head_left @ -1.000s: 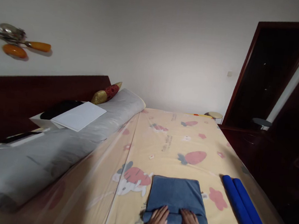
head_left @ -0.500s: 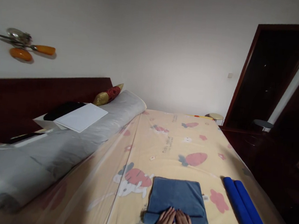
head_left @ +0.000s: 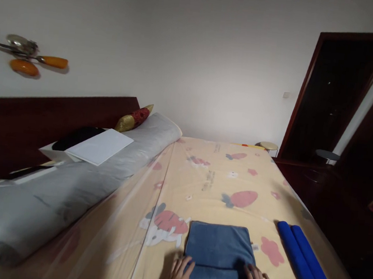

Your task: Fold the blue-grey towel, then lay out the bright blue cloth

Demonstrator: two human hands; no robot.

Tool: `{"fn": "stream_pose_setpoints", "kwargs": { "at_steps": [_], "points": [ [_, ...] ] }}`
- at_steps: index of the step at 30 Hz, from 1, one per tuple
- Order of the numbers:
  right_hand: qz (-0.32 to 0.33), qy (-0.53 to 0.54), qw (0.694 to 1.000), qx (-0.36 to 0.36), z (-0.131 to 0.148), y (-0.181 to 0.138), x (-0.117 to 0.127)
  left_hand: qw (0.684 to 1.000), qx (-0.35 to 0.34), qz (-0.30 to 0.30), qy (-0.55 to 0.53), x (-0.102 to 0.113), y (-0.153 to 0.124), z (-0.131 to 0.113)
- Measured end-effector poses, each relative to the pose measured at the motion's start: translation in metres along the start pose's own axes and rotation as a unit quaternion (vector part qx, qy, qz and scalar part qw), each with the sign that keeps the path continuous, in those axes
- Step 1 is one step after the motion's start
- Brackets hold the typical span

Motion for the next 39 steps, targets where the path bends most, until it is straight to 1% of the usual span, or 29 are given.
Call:
{"fn": "stream_pose_setpoints", "kwargs": {
  "at_steps": [2, 3, 4, 6, 7, 9, 11, 13, 15, 16, 18, 19, 21, 24, 25, 26, 27, 28, 30, 32, 34, 35, 36, 37, 39],
  "points": [
    [0.015, 0.008, 0.998, 0.064, 0.007, -0.006, -0.011, 0.998, -0.047, 0.019, -0.024, -0.008, -0.007, -0.006],
    [0.014, 0.01, 0.997, 0.076, 0.008, -0.01, -0.016, 0.997, -0.066, 0.029, -0.038, -0.013, -0.011, -0.007],
    [0.006, 0.009, 0.997, 0.073, 0.007, -0.014, -0.021, 0.995, -0.074, 0.036, -0.05, -0.017, -0.015, -0.006],
    [-0.023, 0.007, 0.999, 0.042, 0.006, -0.019, -0.026, 0.994, -0.069, 0.044, -0.07, -0.023, -0.021, -0.003],
    [-0.033, 0.01, 0.999, 0.021, 0.007, -0.019, -0.026, 0.994, -0.061, 0.049, -0.079, -0.026, -0.022, -0.002],
    [-0.032, 0.028, 0.999, -0.025, 0.011, -0.013, -0.021, 0.992, -0.034, 0.068, -0.104, -0.029, -0.017, -0.001],
    [-0.001, 0.056, 0.996, -0.07, 0.014, -0.001, -0.011, 0.984, 0.009, 0.113, -0.14, -0.034, -0.004, 0.001],
    [0.038, 0.078, 0.991, -0.098, 0.015, 0.016, 0.001, 0.968, 0.071, 0.169, -0.171, -0.039, 0.012, 0.005],
    [0.058, 0.083, 0.988, -0.118, 0.014, 0.033, 0.012, 0.953, 0.124, 0.206, -0.182, -0.042, 0.028, 0.009],
    [0.059, 0.08, 0.987, -0.124, 0.014, 0.041, 0.015, 0.95, 0.141, 0.214, -0.181, -0.043, 0.035, 0.009],
    [0.054, 0.075, 0.988, -0.121, 0.02, 0.054, 0.016, 0.947, 0.157, 0.217, -0.175, -0.043, 0.048, 0.001],
    [0.053, 0.075, 0.99, -0.107, 0.028, 0.059, 0.014, 0.947, 0.158, 0.218, -0.175, -0.044, 0.052, -0.006],
    [0.054, 0.082, 0.994, -0.058, 0.053, 0.069, 0.007, 0.952, 0.134, 0.208, -0.179, -0.043, 0.061, -0.027],
    [0.055, 0.094, 0.994, 0.023, 0.09, 0.075, 0.003, 0.97, 0.037, 0.157, -0.184, -0.027, 0.069, -0.061],
    [0.052, 0.097, 0.993, 0.041, 0.096, 0.076, 0.004, 0.974, 0.001, 0.138, -0.181, -0.02, 0.069, -0.067],
    [0.05, 0.099, 0.992, 0.055, 0.097, 0.075, 0.005, 0.977, -0.025, 0.122, -0.174, -0.013, 0.068, -0.066],
    [0.047, 0.1, 0.992, 0.061, 0.092, 0.074, 0.007, 0.979, -0.039, 0.11, -0.165, -0.008, 0.065, -0.06],
    [0.044, 0.101, 0.992, 0.059, 0.083, 0.071, 0.007, 0.982, -0.043, 0.103, -0.153, -0.006, 0.061, -0.049],
    [0.04, 0.099, 0.994, 0.032, 0.054, 0.063, 0.005, 0.987, -0.027, 0.095, -0.125, -0.005, 0.051, -0.018],
    [0.035, 0.092, 0.995, -0.023, 0.02, 0.051, -0.002, 0.991, 0.001, 0.087, -0.098, -0.009, 0.038, 0.011],
    [0.021, 0.081, 0.993, -0.087, -0.006, 0.039, -0.007, 0.993, 0.023, 0.086, -0.082, -0.015, 0.028, 0.026],
    [0.011, 0.075, 0.991, -0.113, -0.013, 0.034, -0.008, 0.992, 0.043, 0.088, -0.079, -0.018, 0.026, 0.029],
    [0.002, 0.07, 0.989, -0.129, -0.013, 0.031, -0.006, 0.99, 0.064, 0.094, -0.079, -0.02, 0.026, 0.028],
    [-0.003, 0.07, 0.989, -0.13, -0.007, 0.031, -0.003, 0.988, 0.082, 0.101, -0.083, -0.022, 0.028, 0.023],
    [0.009, 0.086, 0.993, -0.08, 0.023, 0.038, 0.005, 0.984, 0.093, 0.11, -0.107, -0.022, 0.038, 0.0]
  ]
}}
Point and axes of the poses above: each hand's wrist, its own y-axis towards the middle knuckle, its own x-axis out of the back of the hand, z = x × y, the point moved 9 cm from there along y, towards the middle knuckle, and after that the axes turned 15 degrees about z, right-handed, at the moved point
